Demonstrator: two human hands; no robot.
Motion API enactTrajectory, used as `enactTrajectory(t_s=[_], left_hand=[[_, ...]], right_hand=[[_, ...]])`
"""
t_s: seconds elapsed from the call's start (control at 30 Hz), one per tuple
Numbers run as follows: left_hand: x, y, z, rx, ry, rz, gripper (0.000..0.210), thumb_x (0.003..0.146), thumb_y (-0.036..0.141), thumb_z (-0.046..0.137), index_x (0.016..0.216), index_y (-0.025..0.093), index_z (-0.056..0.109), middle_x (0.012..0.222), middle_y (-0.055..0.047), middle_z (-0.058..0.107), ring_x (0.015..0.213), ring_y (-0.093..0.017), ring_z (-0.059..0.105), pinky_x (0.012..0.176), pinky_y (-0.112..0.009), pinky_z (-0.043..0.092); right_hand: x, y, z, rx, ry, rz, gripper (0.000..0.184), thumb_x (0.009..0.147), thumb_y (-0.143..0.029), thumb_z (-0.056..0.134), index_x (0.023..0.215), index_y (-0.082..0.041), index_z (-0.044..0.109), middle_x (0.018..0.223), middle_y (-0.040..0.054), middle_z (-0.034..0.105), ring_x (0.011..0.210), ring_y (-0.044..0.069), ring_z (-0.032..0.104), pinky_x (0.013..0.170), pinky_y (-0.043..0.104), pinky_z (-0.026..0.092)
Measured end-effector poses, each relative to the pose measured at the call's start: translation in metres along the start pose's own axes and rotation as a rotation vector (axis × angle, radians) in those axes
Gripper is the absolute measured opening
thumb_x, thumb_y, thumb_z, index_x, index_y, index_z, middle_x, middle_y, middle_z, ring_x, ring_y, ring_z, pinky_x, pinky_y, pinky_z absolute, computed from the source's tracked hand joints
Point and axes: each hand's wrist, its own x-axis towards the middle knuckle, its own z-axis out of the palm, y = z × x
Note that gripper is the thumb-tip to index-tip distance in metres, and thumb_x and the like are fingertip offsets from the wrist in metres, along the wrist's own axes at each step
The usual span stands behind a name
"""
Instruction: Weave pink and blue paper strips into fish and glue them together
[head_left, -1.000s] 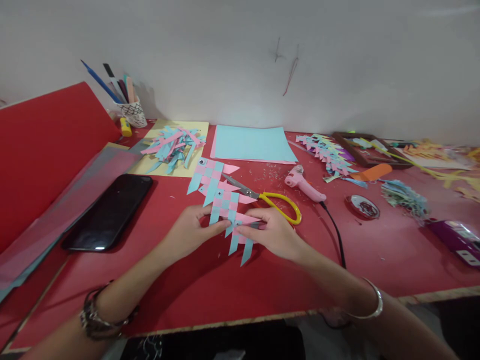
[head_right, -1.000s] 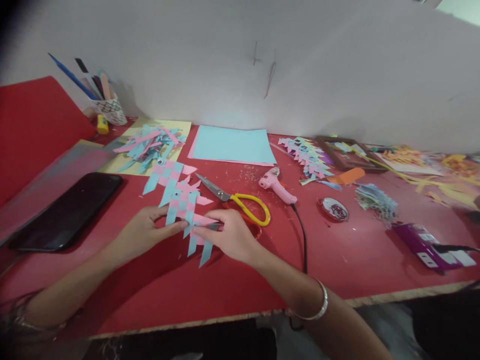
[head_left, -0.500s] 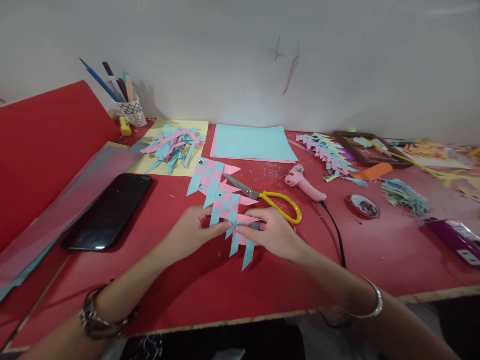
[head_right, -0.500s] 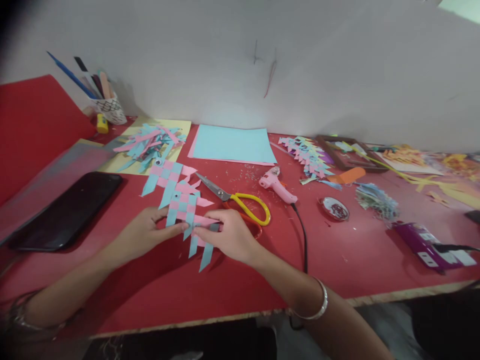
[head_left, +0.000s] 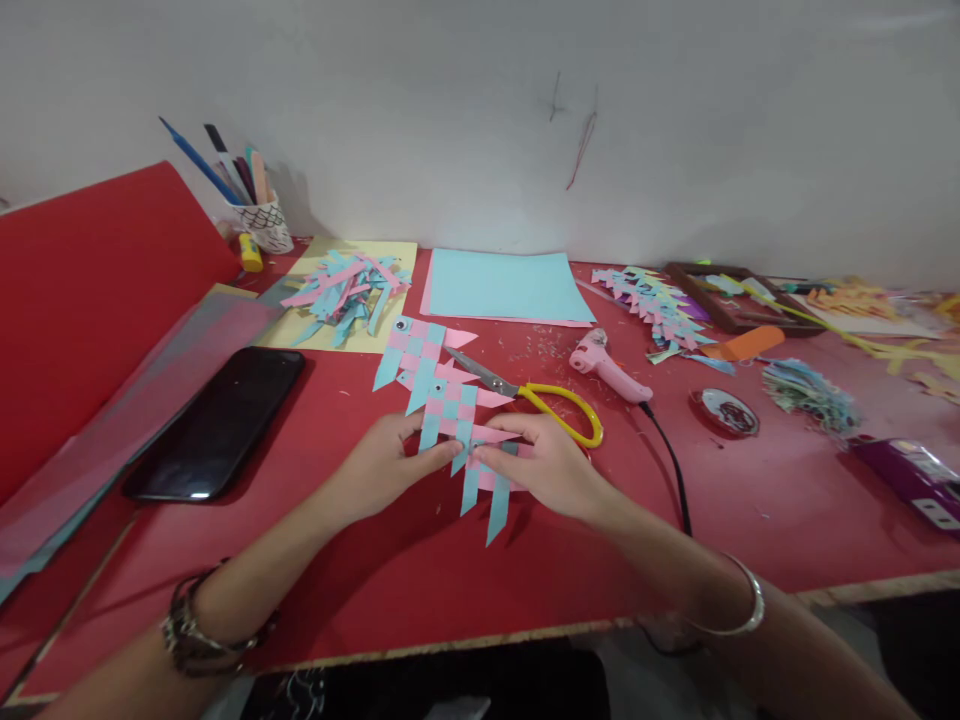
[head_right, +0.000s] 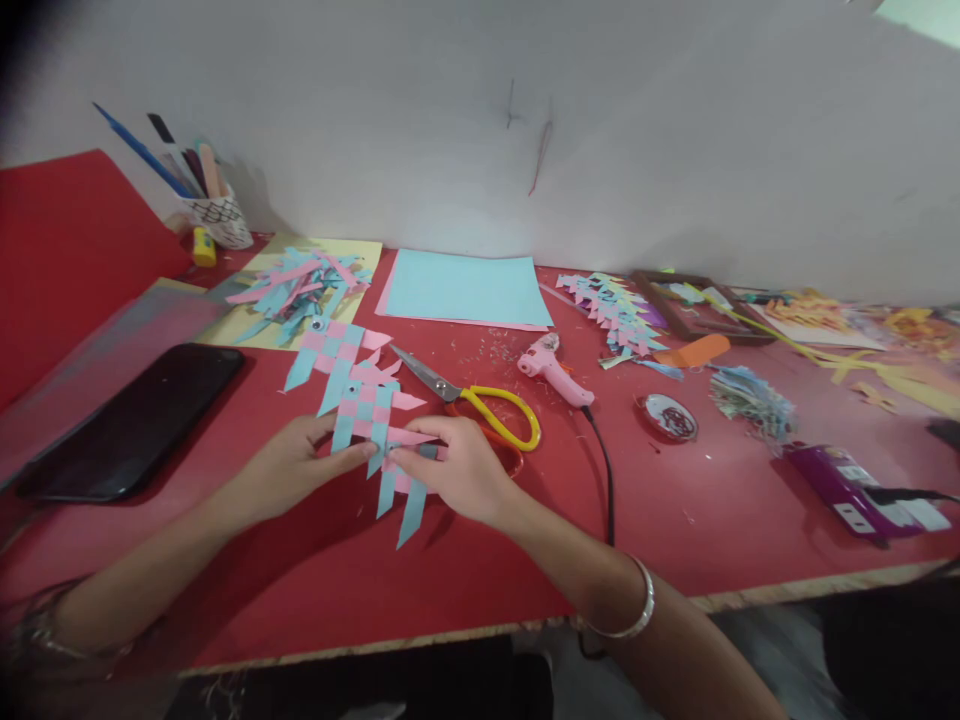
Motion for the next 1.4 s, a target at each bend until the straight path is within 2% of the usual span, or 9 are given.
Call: enactTrajectory(t_s=[0.1,0.17,0.27,0.37,0.43,0.73,1.0,1.27,1.4], left_hand=[[0.000,0.001,0.000,-0.001,0.000,0.007,0.022,0.070,0.036,0.050,0.063,0.018,0.060,0.061,0.004,0.061,0.056,-0.012,0.052,0.055,-0.021,0.042],[0.000,0.002,-0.001,-0.003,0.027,0.003,0.020,0.070,0.036,0.051,0.067,0.018,0.060,0.062,0.003,0.062,0.057,-0.013,0.053,0.056,-0.022,0.043],[0.000,0.001,-0.004,-0.017,0.106,-0.025,0.021,0.069,0.037,0.051,0.069,0.018,0.060,0.064,0.002,0.062,0.060,-0.014,0.054,0.057,-0.023,0.044],[0.000,-0.003,-0.007,-0.078,0.185,-0.025,0.021,0.067,0.038,0.052,0.067,0.018,0.058,0.065,0.000,0.062,0.062,-0.015,0.055,0.059,-0.024,0.045],[0.000,-0.005,-0.008,-0.139,0.218,-0.012,0.020,0.066,0.037,0.053,0.066,0.018,0.059,0.068,0.000,0.063,0.063,-0.015,0.056,0.060,-0.025,0.046],[0.000,-0.004,-0.010,-0.323,0.278,-0.054,0.017,0.061,0.036,0.057,0.059,0.019,0.054,0.059,0.002,0.057,0.056,-0.012,0.051,0.055,-0.025,0.045],[0.003,-0.012,-0.012,-0.378,0.306,-0.069,0.017,0.063,0.035,0.053,0.057,0.020,0.048,0.051,0.004,0.046,0.047,-0.009,0.041,0.046,-0.022,0.038],[0.001,-0.013,-0.009,-0.477,0.310,-0.071,0.015,0.062,0.031,0.056,0.056,0.019,0.048,0.050,0.006,0.045,0.046,-0.007,0.038,0.046,-0.020,0.037],[0.000,-0.010,-0.008,-0.456,0.305,-0.088,0.014,0.061,0.032,0.057,0.061,0.019,0.052,0.054,0.004,0.050,0.049,-0.008,0.044,0.049,-0.022,0.041]], right_hand=[[0.000,0.000,0.001,0.037,-0.014,0.028,0.011,0.072,-0.026,0.056,0.067,-0.016,0.058,0.065,-0.0005,0.056,0.066,0.013,0.058,0.056,0.023,0.047],[0.001,0.000,0.001,0.116,0.000,0.026,0.012,0.069,-0.027,0.059,0.074,-0.017,0.057,0.073,0.0003,0.057,0.072,0.014,0.058,0.060,0.025,0.048],[0.003,-0.001,0.000,0.168,0.146,-0.032,0.023,0.064,-0.027,0.063,0.084,-0.019,0.055,0.085,0.0012,0.057,0.078,0.013,0.056,0.068,0.025,0.046],[0.005,-0.001,-0.004,0.164,0.280,-0.060,0.011,0.068,-0.028,0.057,0.073,-0.019,0.052,0.070,-0.0023,0.053,0.066,0.009,0.051,0.061,0.022,0.043],[0.005,-0.002,-0.006,0.171,0.316,-0.067,0.014,0.071,-0.030,0.054,0.064,-0.019,0.048,0.060,-0.0047,0.047,0.056,0.007,0.045,0.054,0.020,0.039],[0.005,-0.003,-0.012,0.175,0.333,-0.145,0.031,0.079,-0.032,0.042,0.052,-0.019,0.048,0.050,-0.0040,0.045,0.050,0.008,0.044,0.053,0.022,0.038],[0.006,0.000,-0.014,0.147,0.438,-0.085,0.017,0.072,-0.030,0.053,0.060,-0.019,0.049,0.057,-0.0040,0.046,0.056,0.009,0.043,0.057,0.022,0.036],[0.005,0.002,-0.014,0.095,0.380,-0.128,0.030,0.081,-0.033,0.040,0.055,-0.020,0.046,0.056,-0.0019,0.047,0.058,0.011,0.045,0.059,0.025,0.037],[0.006,0.003,-0.014,0.078,0.409,-0.183,0.034,0.083,-0.036,0.037,0.053,-0.020,0.042,0.057,-0.0011,0.046,0.059,0.011,0.046,0.062,0.026,0.039]])
